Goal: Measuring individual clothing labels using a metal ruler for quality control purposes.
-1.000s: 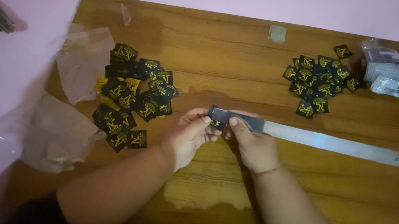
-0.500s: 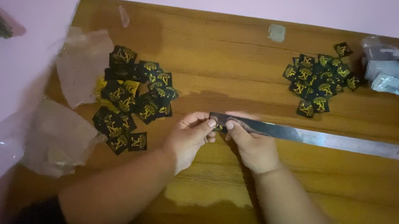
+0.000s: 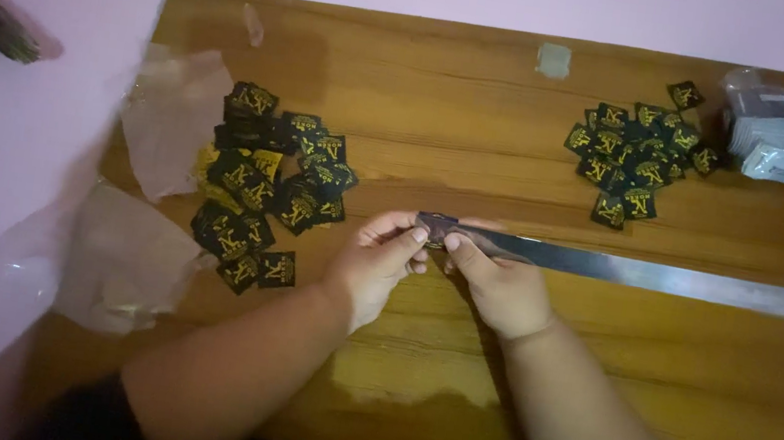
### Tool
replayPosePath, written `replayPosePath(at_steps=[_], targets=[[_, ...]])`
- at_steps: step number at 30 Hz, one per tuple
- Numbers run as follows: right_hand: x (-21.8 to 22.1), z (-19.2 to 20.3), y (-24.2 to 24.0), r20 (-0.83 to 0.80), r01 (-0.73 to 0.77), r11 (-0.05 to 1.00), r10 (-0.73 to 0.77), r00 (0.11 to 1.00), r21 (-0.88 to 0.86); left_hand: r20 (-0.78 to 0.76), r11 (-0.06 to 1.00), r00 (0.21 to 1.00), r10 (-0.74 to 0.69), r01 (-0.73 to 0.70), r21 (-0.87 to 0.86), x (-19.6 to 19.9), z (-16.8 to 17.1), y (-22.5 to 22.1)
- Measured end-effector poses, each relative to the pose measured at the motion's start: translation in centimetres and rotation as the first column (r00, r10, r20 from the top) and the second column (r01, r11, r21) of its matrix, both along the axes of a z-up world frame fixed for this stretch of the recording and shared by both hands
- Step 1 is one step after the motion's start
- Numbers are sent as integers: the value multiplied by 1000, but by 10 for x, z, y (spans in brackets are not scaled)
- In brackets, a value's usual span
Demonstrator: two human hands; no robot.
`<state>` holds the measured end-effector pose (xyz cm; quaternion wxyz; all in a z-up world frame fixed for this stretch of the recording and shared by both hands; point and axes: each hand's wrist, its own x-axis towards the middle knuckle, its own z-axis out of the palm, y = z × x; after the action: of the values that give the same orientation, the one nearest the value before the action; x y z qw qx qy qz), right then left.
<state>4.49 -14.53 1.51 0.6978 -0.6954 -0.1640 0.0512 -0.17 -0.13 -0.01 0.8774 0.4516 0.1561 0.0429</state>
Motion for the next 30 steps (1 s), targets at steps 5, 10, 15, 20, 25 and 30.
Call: replayPosePath(at_steps=[5, 10, 15, 20, 25, 30], targets=[[-9, 39, 12, -89, 22, 999, -18, 996, 41, 24, 1000, 1000, -12, 12, 10, 3, -11, 5], [-3, 44, 6, -175, 86, 963, -41, 984, 257, 70, 993, 992, -102, 105, -48, -1, -2, 5], [44, 57, -39, -147, 327, 855, -292, 945, 403, 141, 964, 970, -200, 169, 204, -8, 10, 12], [71, 46, -81, -594, 771, 495, -501, 629, 400, -16, 765, 966, -260, 216, 606, -23, 60, 24], [74, 35, -73, -545, 732, 565, -503, 671, 380, -78, -37, 987, -141, 74, 997, -8, 103, 59], [62, 36, -44, -423, 625, 703, -480, 769, 338, -466, -64, 860, 211, 487, 871, -2, 111, 81]])
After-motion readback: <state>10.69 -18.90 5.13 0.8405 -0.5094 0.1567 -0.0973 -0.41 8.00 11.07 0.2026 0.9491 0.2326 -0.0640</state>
